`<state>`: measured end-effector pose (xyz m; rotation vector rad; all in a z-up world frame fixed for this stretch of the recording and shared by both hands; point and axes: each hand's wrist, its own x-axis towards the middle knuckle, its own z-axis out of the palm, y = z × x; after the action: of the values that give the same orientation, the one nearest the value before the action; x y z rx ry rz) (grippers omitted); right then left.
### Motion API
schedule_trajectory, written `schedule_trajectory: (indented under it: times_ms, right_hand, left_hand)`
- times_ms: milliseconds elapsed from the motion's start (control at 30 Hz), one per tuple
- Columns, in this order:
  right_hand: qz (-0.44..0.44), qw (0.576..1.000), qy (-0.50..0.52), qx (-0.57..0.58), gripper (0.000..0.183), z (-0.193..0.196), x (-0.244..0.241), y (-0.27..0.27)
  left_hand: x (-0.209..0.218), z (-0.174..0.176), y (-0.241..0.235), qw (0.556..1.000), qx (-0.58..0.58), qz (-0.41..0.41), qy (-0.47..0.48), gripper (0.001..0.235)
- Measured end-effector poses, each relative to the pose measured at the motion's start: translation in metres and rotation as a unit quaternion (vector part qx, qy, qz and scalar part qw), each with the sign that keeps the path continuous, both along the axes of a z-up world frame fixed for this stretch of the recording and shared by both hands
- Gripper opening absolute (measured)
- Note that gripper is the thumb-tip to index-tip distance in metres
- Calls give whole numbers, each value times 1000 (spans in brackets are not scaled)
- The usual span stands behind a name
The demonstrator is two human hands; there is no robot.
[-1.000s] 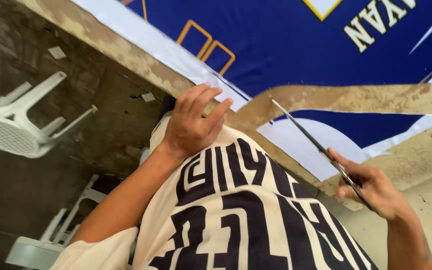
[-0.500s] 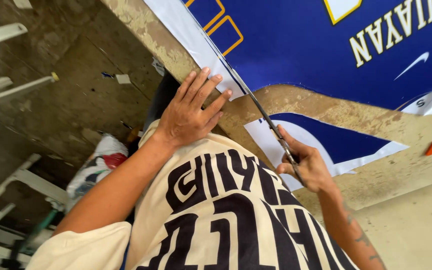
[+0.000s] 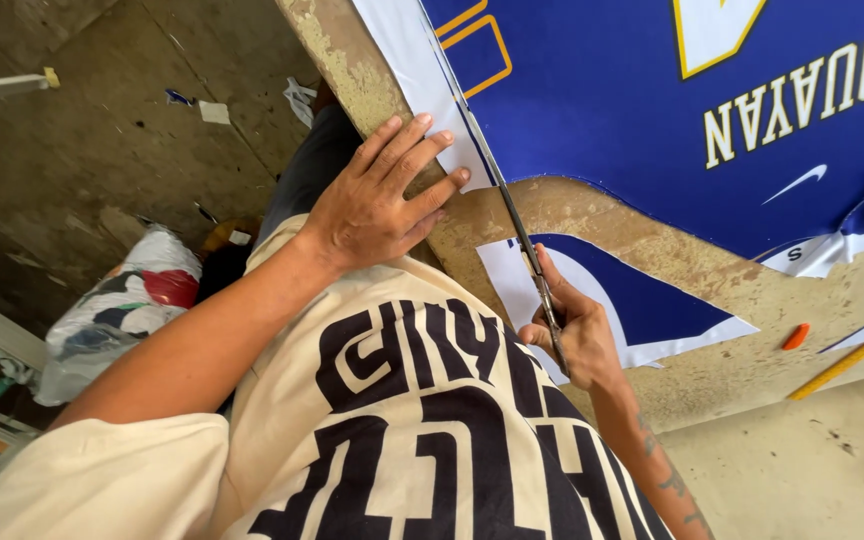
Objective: Cutting jersey panels from printed fabric sheets using scissors and organizing the pieces on a workbench.
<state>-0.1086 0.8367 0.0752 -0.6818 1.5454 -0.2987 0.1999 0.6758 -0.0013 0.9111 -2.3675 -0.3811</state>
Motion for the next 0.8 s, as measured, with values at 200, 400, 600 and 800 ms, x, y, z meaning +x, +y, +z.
schedule_trajectory:
  times_ms: [200, 400, 600, 800]
  right_hand:
    - [59, 992, 110, -20, 110, -3, -3, 4]
    - [77, 990, 122, -1, 111, 11, 6, -22]
    - [51, 997, 59, 1, 109, 4, 22, -56]
    - [43, 997, 55, 13, 110, 6, 28, -67]
  left_hand:
    - [1, 0, -3, 1000, 0, 3, -7, 45]
    - [0, -1, -3, 1000, 7, 10, 1, 46]
    - [0, 1, -5, 1000, 9, 7, 6, 42]
    - [-1, 6, -5, 999, 39, 4, 15, 37]
